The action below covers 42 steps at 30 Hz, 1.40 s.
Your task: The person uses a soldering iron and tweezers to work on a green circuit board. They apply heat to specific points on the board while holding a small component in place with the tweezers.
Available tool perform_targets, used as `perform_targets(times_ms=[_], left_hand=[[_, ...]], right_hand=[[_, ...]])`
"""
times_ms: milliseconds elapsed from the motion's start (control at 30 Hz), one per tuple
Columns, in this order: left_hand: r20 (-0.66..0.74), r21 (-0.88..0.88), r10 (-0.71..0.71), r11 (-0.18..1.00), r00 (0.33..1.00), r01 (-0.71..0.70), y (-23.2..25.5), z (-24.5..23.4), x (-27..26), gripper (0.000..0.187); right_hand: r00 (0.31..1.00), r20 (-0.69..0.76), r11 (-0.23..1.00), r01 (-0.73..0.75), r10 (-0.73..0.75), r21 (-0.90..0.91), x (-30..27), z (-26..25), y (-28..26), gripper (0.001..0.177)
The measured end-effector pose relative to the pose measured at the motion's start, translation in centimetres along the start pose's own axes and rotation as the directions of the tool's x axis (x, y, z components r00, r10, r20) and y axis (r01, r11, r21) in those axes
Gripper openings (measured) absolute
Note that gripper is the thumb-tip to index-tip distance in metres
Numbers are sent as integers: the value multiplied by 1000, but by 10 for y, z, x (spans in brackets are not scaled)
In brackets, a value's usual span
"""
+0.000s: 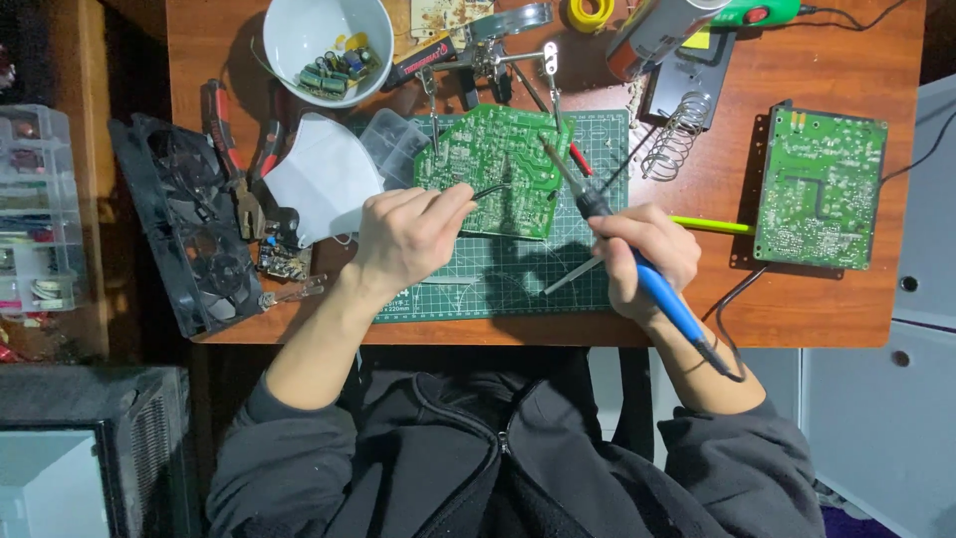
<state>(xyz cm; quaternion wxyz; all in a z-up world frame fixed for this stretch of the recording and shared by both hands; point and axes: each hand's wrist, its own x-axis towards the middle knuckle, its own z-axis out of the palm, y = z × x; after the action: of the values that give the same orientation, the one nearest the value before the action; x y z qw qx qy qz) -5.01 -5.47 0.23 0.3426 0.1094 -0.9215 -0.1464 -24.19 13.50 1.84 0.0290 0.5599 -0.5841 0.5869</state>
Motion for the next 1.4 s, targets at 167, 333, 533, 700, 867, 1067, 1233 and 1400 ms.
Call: perform_targets(times_ms=[167, 333, 533, 700, 867, 1067, 1233, 1400], left_hand=[[8, 40, 21, 999, 1000, -21, 2, 8, 2, 9], [24, 39, 12, 999, 1000, -12, 3, 11, -1, 10], [57, 58, 10, 998, 998, -13, 2, 15, -1, 10], [60, 89, 25, 996, 998, -30, 4, 15, 1, 9], [49, 142, 41, 989, 998, -47, 2, 16, 2, 10], [49, 164, 49, 985, 998, -57, 2, 19, 1, 10], [61, 161, 43, 986, 997, -52, 1, 21, 1, 11], [62, 175, 43, 983, 997, -54, 1, 21, 0, 12]], right_hand=[[996, -47, 997, -77, 78, 27, -6, -2, 7, 37], [989, -97, 993, -104, 110, 63, -10, -5, 10, 31], [995, -62, 989, -76, 84, 124, -16, -6, 19, 18], [994, -102, 990, -10, 25, 143, -27, -7, 32, 20], [996, -85, 988, 37, -24, 147, -23, -5, 33, 22], [990, -133, 988, 58, -40, 140, -20, -1, 27, 25], [986, -162, 985, 71, -45, 156, -22, -2, 28, 25], [991, -127, 988, 64, -47, 137, -21, -1, 26, 28]])
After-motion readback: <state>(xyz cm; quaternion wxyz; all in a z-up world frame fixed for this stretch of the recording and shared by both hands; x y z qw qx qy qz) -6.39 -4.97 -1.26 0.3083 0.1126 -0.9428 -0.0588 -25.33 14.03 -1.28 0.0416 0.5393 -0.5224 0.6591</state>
